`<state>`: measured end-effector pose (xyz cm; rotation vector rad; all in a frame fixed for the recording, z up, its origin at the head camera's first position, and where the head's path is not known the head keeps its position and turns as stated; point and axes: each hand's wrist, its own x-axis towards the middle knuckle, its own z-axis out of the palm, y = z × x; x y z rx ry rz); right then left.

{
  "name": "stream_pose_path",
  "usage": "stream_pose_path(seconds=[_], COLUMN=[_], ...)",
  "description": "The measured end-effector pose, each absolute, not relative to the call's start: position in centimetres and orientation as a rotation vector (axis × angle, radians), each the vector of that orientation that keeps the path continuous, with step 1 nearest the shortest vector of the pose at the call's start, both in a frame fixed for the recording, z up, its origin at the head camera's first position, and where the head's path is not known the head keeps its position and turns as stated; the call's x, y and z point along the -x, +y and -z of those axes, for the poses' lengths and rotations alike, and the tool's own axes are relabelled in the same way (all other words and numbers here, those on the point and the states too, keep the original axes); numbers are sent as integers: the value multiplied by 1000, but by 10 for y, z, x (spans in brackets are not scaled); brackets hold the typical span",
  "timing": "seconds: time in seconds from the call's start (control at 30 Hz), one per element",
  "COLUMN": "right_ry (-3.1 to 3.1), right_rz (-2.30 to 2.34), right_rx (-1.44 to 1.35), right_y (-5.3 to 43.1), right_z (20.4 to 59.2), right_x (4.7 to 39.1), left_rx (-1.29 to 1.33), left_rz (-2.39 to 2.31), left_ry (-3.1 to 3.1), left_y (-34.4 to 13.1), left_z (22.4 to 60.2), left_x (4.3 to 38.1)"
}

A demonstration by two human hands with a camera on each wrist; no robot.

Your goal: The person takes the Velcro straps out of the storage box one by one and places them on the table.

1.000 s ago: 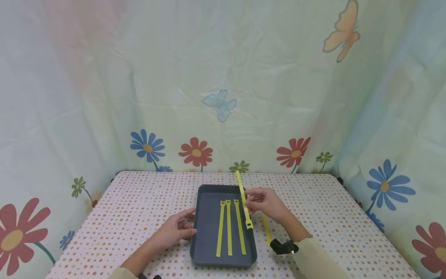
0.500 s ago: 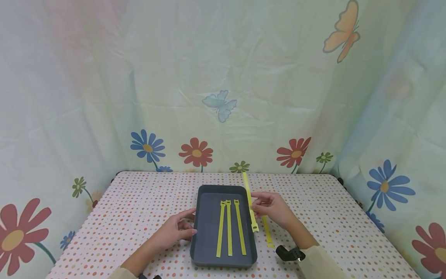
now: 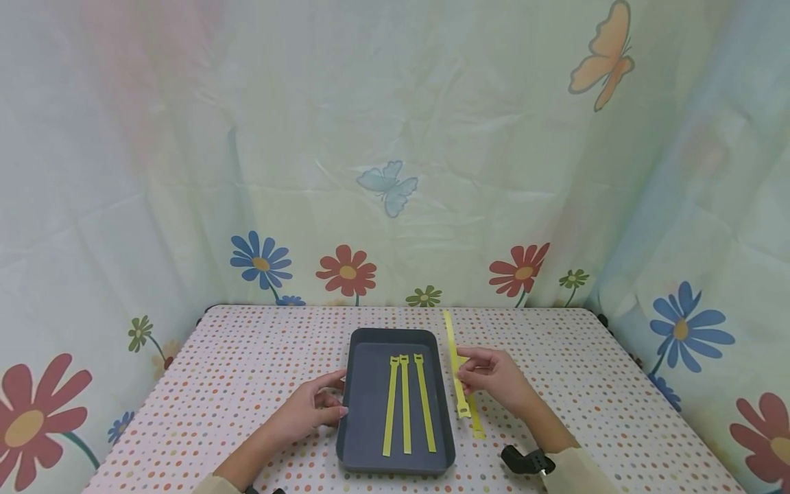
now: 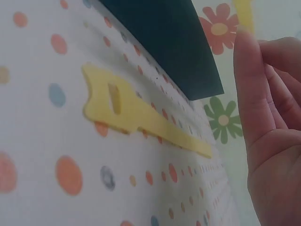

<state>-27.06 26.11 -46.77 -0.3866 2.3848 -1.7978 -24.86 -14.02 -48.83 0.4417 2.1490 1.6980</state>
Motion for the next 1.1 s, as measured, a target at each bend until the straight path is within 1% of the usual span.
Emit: stream_pose_path(seconds=[0.43, 0.77, 1.1], right_ry=[2370, 2381, 2416], right_rz=[1809, 1795, 1751], right_rx=[378, 251, 189], right_y=[277, 289, 297], right_z=[475, 480, 482], right_x=[264, 262, 260], left_rx=[-446, -448, -441], left_rz=[-1712, -1702, -1683], left_ry=[2136, 2154, 2189], left_y=[-140, -140, -139], left_z=[488, 489, 488], left_x=[248, 249, 248])
